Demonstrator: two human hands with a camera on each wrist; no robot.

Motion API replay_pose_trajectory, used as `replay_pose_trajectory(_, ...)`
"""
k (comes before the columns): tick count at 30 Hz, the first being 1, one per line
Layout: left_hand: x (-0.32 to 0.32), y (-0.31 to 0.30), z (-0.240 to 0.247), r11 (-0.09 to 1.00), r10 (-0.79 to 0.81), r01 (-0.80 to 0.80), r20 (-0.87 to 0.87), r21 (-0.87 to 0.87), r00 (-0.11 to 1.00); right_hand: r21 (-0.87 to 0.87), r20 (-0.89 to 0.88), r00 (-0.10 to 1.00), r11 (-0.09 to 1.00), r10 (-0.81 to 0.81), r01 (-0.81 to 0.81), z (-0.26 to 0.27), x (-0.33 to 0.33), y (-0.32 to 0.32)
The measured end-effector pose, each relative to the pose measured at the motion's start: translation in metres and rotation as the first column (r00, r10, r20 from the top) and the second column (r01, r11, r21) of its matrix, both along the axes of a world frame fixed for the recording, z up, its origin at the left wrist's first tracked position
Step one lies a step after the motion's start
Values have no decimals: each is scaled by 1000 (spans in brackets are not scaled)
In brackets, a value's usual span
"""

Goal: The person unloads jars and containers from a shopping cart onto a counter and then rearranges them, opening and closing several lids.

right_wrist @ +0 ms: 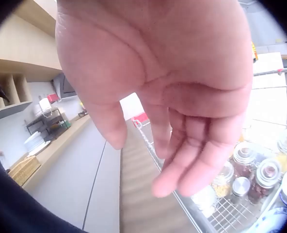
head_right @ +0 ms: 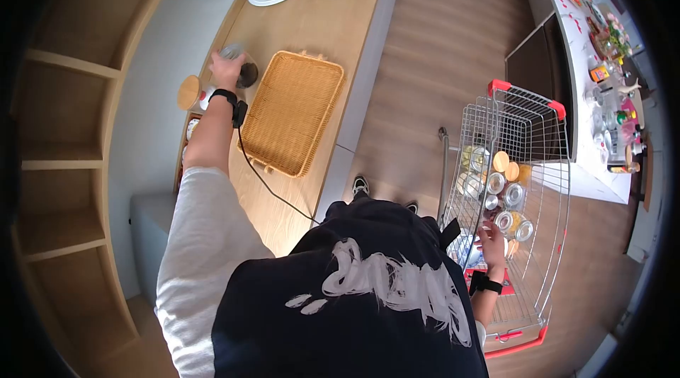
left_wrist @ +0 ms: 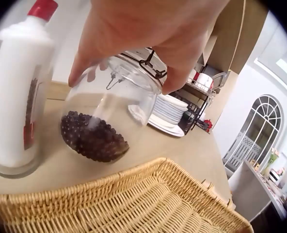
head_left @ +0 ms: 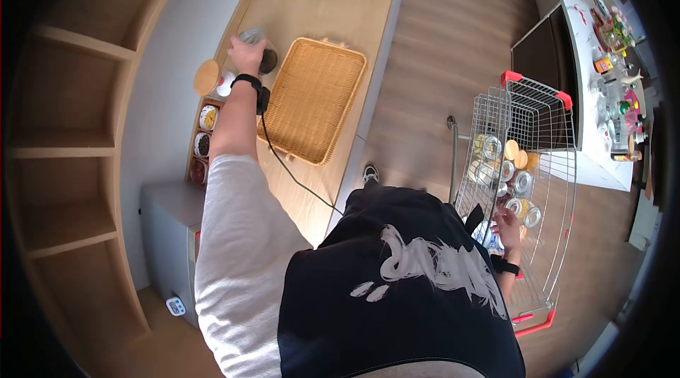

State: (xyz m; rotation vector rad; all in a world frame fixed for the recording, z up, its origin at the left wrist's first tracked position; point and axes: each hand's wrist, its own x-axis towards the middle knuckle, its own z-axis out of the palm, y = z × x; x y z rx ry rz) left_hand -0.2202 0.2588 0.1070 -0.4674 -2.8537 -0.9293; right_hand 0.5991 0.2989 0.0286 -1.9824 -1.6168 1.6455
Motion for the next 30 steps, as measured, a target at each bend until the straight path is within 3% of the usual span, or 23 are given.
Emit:
replay_pose_trajectory(8, -10, -10, -37, 997, -53, 53, 4, 50, 999, -19, 4, 999, 999, -42, 43, -3, 17, -17)
replay_pose_trajectory(10, -11, -12, -44, 995, -59, 67, -108, 77, 992, -22, -36, 993, 993, -114, 113, -2, 12, -20)
replay_pose_trajectory(11, -12, -15, -45, 998, -40, 48, -153, 49, 987, -17, -73, 980, 982, -187, 186, -1, 14, -22)
replay_pose_trajectory(13, -28, -19, -62, 990, -61, 17, -322, -138, 945, 80, -31, 996, 993, -80, 83, -13, 27, -24)
replay_pose_trajectory(15, -58, -26, -84, 951, -169, 103, -213, -291, 962, 127, -10, 997, 988, -82, 83, -33, 46, -28)
replay_pose_trajectory(16, -62, -28, -86, 944, -170, 78, -268, -321, 949, 157, -8, 995, 983, -97, 97, -20, 39, -31)
replay_pose_trajectory(17, -88, -34, -106, 821, -304, 41, -375, -569, 876, 206, -10, 996, 974, -93, 93, -20, 40, -34)
replay_pose_trajectory(18, -108, -44, -112, 524, -636, 8, -385, -851, 669, 166, -13, 988, 974, -153, 153, -7, 33, -34)
replay_pose_trajectory(19, -129, -46, -127, 559, -619, 65, -365, -826, 695, 124, -26, 980, 972, -199, 201, 7, 28, -33)
replay_pose_trajectory(20, -110, -37, -116, 803, -326, 129, -247, -582, 912, 124, -34, 972, 964, -232, 235, 14, 24, -34)
replay_pose_trajectory(21, -46, -19, -73, 954, 28, -42, -53, -296, 998, 122, -48, 964, 957, -261, 265, 17, 25, -34)
replay_pose_trajectory(23, -22, -10, -53, 931, 88, -98, -45, -351, 995, 116, -43, 956, 949, -289, 292, 10, 36, -33)
replay_pose_trajectory(27, -30, -18, -39, 914, -30, 7, -49, -405, 998, 125, -49, 945, 937, -323, 327, -5, 57, -22)
replay_pose_trajectory(29, -38, -15, -28, 840, -175, 277, 252, -466, 952, 102, -36, 946, 940, -323, 325, -13, 70, -12)
replay_pose_trajectory(30, -39, -16, -26, 832, -193, 292, 247, -472, 950, 109, -62, 936, 929, -348, 353, -18, 75, -7)
